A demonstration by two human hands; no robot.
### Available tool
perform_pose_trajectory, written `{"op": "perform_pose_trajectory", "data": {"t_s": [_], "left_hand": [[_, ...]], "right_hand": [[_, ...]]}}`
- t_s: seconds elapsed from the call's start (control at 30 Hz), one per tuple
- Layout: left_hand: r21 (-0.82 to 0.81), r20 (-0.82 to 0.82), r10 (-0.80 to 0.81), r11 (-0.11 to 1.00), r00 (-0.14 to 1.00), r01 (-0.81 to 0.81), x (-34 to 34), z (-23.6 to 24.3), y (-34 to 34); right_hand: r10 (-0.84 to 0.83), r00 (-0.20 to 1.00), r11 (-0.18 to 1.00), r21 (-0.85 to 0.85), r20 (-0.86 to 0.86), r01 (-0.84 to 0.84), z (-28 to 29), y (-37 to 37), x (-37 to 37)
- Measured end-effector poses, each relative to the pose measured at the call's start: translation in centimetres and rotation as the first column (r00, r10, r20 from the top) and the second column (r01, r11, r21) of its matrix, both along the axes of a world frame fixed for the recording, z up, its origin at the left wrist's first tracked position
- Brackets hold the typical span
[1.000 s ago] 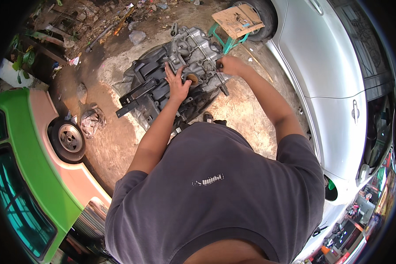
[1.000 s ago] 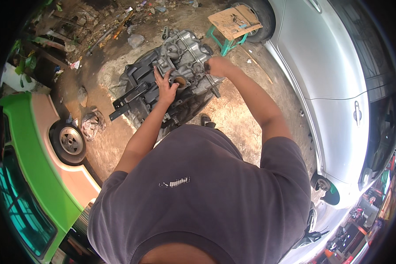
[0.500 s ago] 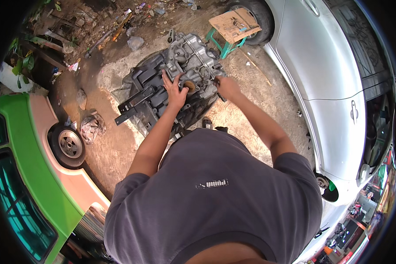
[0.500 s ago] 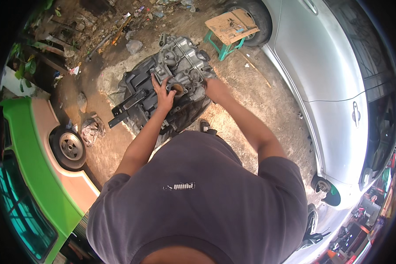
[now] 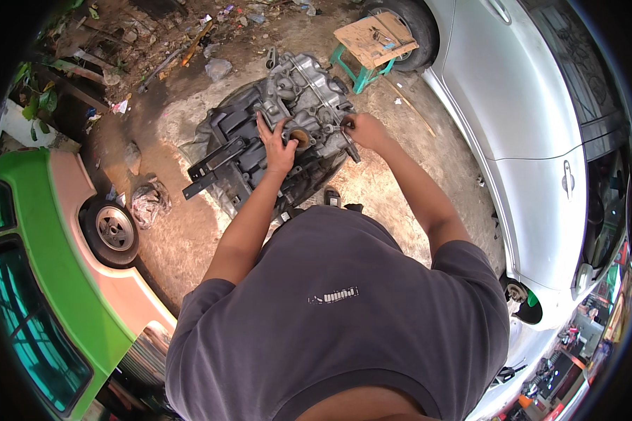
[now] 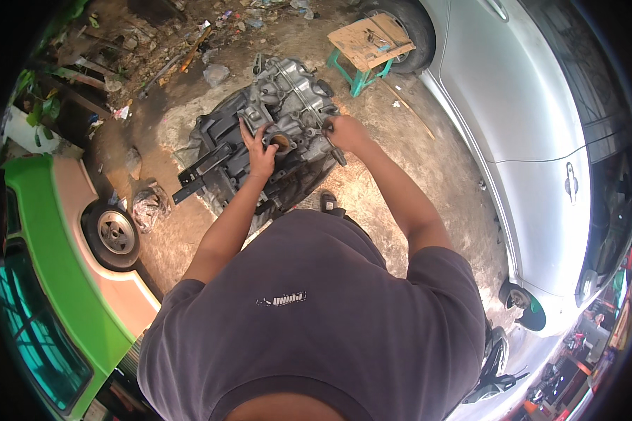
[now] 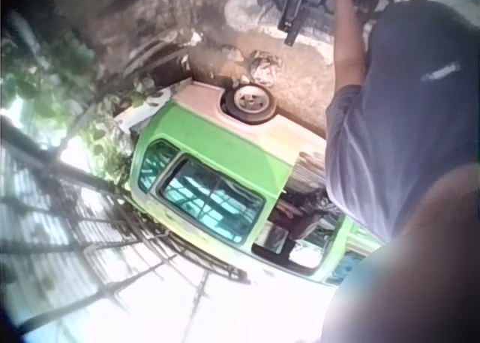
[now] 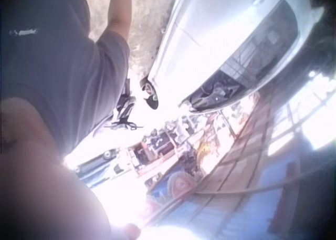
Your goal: The person uses a wrench to loosen and remove bolts from a car engine block resting on the ground. They repeatedly reach for bolts, turn them, and place them on a nearby cardboard sheet, then continue working on different sections of the engine.
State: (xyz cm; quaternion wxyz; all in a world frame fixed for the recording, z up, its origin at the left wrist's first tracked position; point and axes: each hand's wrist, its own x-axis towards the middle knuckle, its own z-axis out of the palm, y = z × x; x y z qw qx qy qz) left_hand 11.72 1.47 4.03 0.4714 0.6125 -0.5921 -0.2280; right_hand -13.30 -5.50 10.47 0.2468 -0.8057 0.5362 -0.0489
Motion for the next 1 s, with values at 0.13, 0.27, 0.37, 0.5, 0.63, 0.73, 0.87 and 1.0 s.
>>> {"op": "perform_pose_trajectory", "data": {"t_s": [0.13,0.27,0.37,0.5,0.63,0.73,0.87,1.0], "left_hand": [[-0.018,0.024,0.018,1.000,1.000,-0.017,0.0,0.2,0.0],[-0.009,0.017,0.035,0.999,0.999,-0.035,-0.1,0.3,0.1],[0.018,0.015,0.056,0.998,0.998,-0.056,-0.2,0.4,0.1],[0.014,0.017,0.080,0.997,0.997,-0.080,-0.4,0.4,0.1],[-0.005,0.017,0.098,0.995,0.995,-0.098,-0.6,0.4,0.1],[-0.010,0.032,0.115,0.993,0.993,-0.115,-0.7,0.3,0.0],[-0.040,0.023,0.096,0.995,0.995,-0.095,-0.6,0.1,0.1],[-0.025,0.016,0.119,0.993,0.993,-0.118,-0.6,0.0,0.3]], "right_hand": [[0.221,0.968,0.972,0.108,-0.120,-0.208,1.5,-3.3,0.8],[0.354,0.926,0.923,0.209,-0.134,-0.322,2.1,-6.0,1.8],[0.422,0.897,0.892,0.239,-0.134,-0.384,2.6,-7.0,2.6],[0.419,0.876,0.905,0.187,-0.239,-0.382,3.1,-6.2,3.8],[0.267,0.939,0.963,0.105,-0.217,-0.250,2.6,-2.9,3.0],[0.061,0.994,0.997,0.043,-0.090,-0.057,0.4,1.2,1.8],[-0.200,0.969,0.967,0.188,0.144,0.172,-4.3,5.6,1.5],[-0.144,0.950,0.973,0.213,0.278,0.085,-5.8,4.9,-1.3]]}}
